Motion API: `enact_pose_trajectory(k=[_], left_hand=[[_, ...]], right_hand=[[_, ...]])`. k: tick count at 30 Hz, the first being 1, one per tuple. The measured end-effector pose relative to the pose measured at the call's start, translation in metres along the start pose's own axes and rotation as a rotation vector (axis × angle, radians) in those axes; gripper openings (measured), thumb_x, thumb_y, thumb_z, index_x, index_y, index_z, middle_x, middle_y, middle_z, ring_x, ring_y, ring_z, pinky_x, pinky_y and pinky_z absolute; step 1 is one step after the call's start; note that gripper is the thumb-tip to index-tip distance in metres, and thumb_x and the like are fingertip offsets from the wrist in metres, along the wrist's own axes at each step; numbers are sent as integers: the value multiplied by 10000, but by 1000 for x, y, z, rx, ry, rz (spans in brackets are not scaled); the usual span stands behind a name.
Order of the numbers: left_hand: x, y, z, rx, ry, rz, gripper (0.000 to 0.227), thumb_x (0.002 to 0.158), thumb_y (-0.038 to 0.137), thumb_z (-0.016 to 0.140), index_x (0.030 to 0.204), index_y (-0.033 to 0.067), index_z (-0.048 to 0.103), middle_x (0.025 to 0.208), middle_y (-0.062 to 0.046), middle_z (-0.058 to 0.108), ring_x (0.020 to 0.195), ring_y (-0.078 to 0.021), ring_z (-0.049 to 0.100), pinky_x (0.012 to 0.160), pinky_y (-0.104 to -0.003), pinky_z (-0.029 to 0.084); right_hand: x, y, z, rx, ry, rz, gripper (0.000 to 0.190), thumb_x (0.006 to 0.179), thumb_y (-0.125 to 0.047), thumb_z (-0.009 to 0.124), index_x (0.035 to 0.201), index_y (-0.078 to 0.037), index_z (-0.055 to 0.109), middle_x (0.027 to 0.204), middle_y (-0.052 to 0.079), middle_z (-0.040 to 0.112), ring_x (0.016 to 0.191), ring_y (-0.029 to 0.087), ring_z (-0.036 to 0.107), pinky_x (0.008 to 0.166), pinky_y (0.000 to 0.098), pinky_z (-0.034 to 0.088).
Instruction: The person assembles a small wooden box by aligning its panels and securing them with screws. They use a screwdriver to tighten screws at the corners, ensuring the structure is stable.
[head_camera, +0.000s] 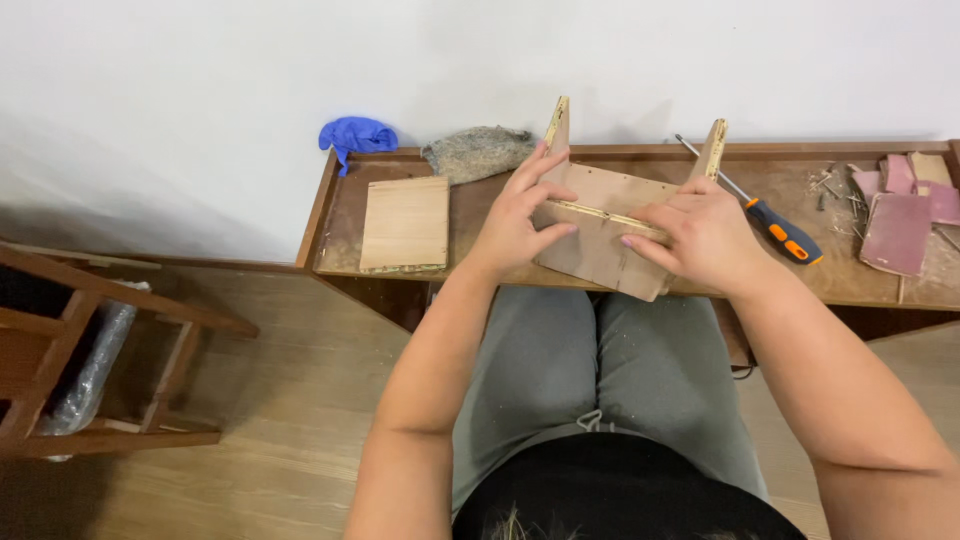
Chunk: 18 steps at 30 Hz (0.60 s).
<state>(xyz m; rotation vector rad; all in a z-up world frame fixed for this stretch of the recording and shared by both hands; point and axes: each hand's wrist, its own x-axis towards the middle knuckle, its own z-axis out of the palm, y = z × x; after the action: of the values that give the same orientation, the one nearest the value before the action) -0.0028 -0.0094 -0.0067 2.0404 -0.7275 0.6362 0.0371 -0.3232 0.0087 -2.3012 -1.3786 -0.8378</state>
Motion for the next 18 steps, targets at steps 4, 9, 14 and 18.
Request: enact_pose_trajectory(k=[4,9,14,18], left_hand=[[6,3,-14,-22,-39,-14,370,843,263,998,1132,177,784,1538,-10,646,1617,-384,392,1333,-515,355],[11,-2,-27,-22,-126,25,393,793,308,1042,1069,169,800,1543,-22,651,1601,-391,405,1323,-511,371],[15,-9,-35,-22,-152,15,377,848,326,1010,1114,168,795,1502,-23,681,1566,-362,468,1303,-502,405],[18,-15,-33,40,-161,65,282,909,260,955,1126,174,797,1407,-24,729,1503,-371,541,1256,-514,456]], right_hand=[[14,-11,-9,7,12,-41,254,1020,-436,770,1114,-201,793,735,9,698,779,183,736,954,342,549],[14,-9,-13,-61,-22,-35,237,1055,-428,753,1140,-209,779,781,5,723,812,173,754,962,331,560],[16,-12,-23,-115,-58,20,241,1080,-434,744,1203,-230,779,821,-20,750,838,156,754,970,314,562],[-1,-7,-15,-130,-75,46,226,1080,-430,735,1195,-238,769,744,-16,719,801,160,756,975,294,572]])
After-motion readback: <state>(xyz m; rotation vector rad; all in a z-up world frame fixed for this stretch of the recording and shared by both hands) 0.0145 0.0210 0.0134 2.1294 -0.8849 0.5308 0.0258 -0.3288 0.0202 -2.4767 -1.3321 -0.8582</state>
